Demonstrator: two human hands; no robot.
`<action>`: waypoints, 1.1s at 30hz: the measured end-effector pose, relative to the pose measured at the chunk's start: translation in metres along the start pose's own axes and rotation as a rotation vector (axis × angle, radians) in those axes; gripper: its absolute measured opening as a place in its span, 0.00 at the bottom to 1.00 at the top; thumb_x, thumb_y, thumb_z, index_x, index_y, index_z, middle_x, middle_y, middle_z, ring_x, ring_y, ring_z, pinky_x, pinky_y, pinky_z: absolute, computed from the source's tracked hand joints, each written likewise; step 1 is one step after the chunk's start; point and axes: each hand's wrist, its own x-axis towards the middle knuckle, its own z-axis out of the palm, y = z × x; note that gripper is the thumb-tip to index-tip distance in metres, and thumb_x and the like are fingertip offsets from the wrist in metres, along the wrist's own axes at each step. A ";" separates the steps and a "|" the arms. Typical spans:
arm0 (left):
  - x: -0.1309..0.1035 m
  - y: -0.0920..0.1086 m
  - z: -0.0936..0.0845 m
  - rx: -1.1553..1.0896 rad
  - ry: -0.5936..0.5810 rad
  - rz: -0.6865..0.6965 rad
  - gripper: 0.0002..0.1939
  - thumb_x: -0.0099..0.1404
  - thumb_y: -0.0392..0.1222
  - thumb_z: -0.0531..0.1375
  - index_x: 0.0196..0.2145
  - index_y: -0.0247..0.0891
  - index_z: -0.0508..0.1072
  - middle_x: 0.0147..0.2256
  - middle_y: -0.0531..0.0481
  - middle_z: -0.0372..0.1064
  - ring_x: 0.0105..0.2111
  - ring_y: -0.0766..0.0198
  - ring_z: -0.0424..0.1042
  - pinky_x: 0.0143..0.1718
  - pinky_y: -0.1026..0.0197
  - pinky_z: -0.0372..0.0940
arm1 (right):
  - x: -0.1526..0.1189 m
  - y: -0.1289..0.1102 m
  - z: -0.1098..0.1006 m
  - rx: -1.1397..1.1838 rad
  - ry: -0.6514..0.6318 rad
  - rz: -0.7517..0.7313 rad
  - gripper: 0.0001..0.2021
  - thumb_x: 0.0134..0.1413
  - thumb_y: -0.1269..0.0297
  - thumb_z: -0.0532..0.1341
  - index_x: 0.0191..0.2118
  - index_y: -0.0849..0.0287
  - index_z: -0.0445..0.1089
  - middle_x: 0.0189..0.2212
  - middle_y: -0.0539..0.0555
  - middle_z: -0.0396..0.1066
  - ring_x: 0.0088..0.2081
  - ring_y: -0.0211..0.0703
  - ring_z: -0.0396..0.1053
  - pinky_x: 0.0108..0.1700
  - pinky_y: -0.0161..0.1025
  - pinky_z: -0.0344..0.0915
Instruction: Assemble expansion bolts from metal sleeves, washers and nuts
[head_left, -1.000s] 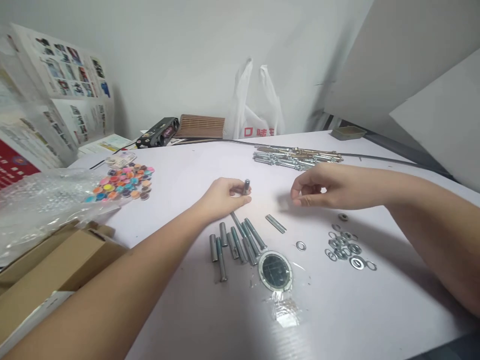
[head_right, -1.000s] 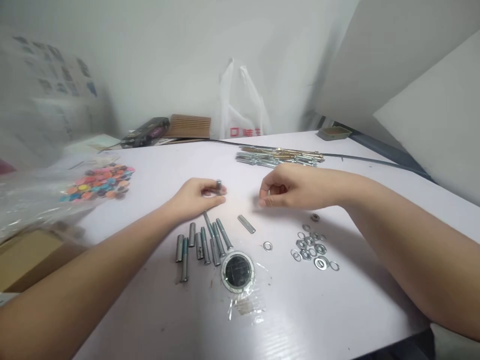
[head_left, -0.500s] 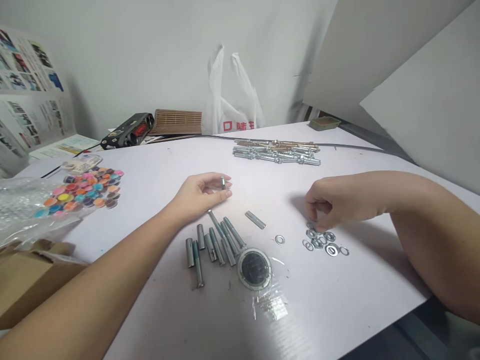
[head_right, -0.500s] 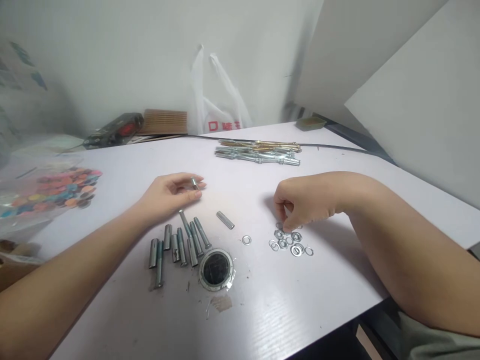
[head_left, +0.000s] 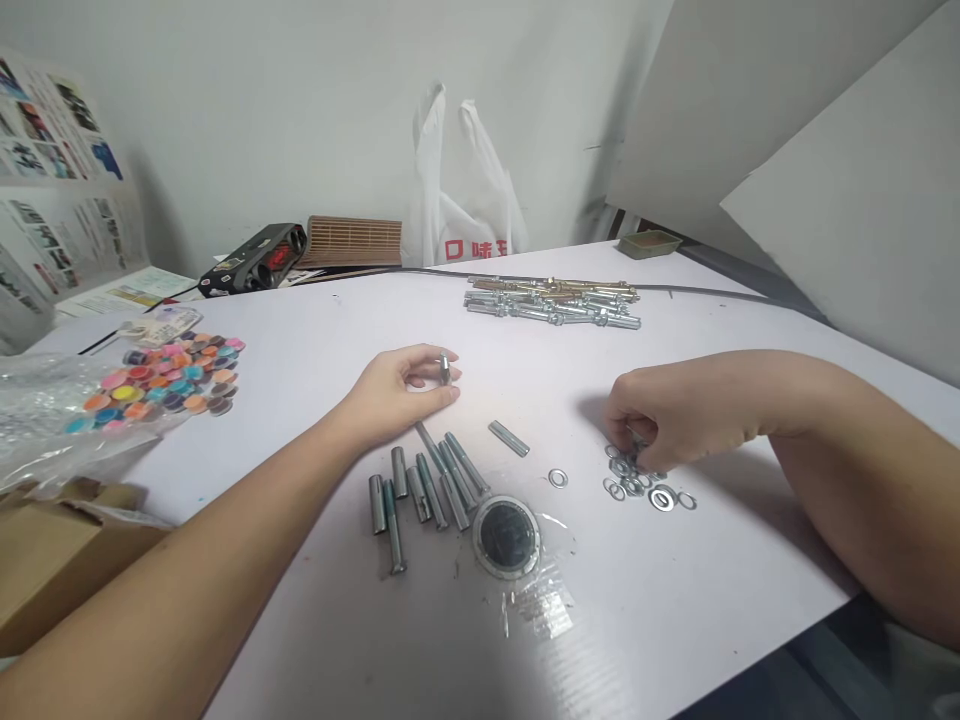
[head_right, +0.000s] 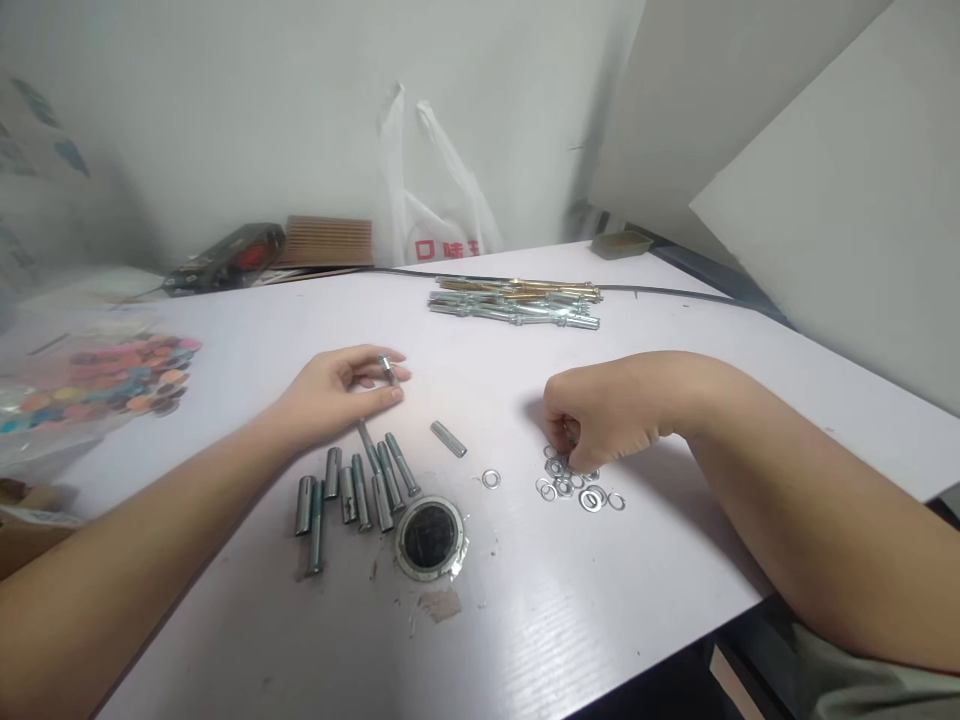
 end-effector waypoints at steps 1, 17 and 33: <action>0.000 0.000 0.000 -0.005 -0.002 -0.001 0.22 0.55 0.44 0.67 0.48 0.37 0.74 0.44 0.44 0.77 0.45 0.56 0.75 0.53 0.53 0.66 | 0.000 -0.001 0.000 -0.008 0.005 0.006 0.02 0.43 0.67 0.62 0.27 0.53 0.72 0.22 0.49 0.67 0.21 0.38 0.59 0.21 0.38 0.53; 0.002 -0.002 0.000 0.025 -0.029 -0.004 0.16 0.58 0.46 0.65 0.43 0.37 0.76 0.42 0.46 0.78 0.43 0.57 0.75 0.51 0.55 0.66 | 0.011 -0.008 -0.005 0.051 0.190 -0.132 0.07 0.48 0.58 0.63 0.31 0.55 0.73 0.20 0.49 0.67 0.20 0.38 0.61 0.24 0.38 0.52; 0.003 -0.006 -0.001 0.046 -0.054 0.044 0.11 0.59 0.43 0.64 0.39 0.38 0.77 0.40 0.48 0.78 0.41 0.59 0.75 0.50 0.56 0.65 | 0.012 -0.053 0.019 0.144 0.087 -0.279 0.07 0.54 0.58 0.61 0.35 0.56 0.69 0.22 0.47 0.67 0.22 0.37 0.60 0.24 0.36 0.54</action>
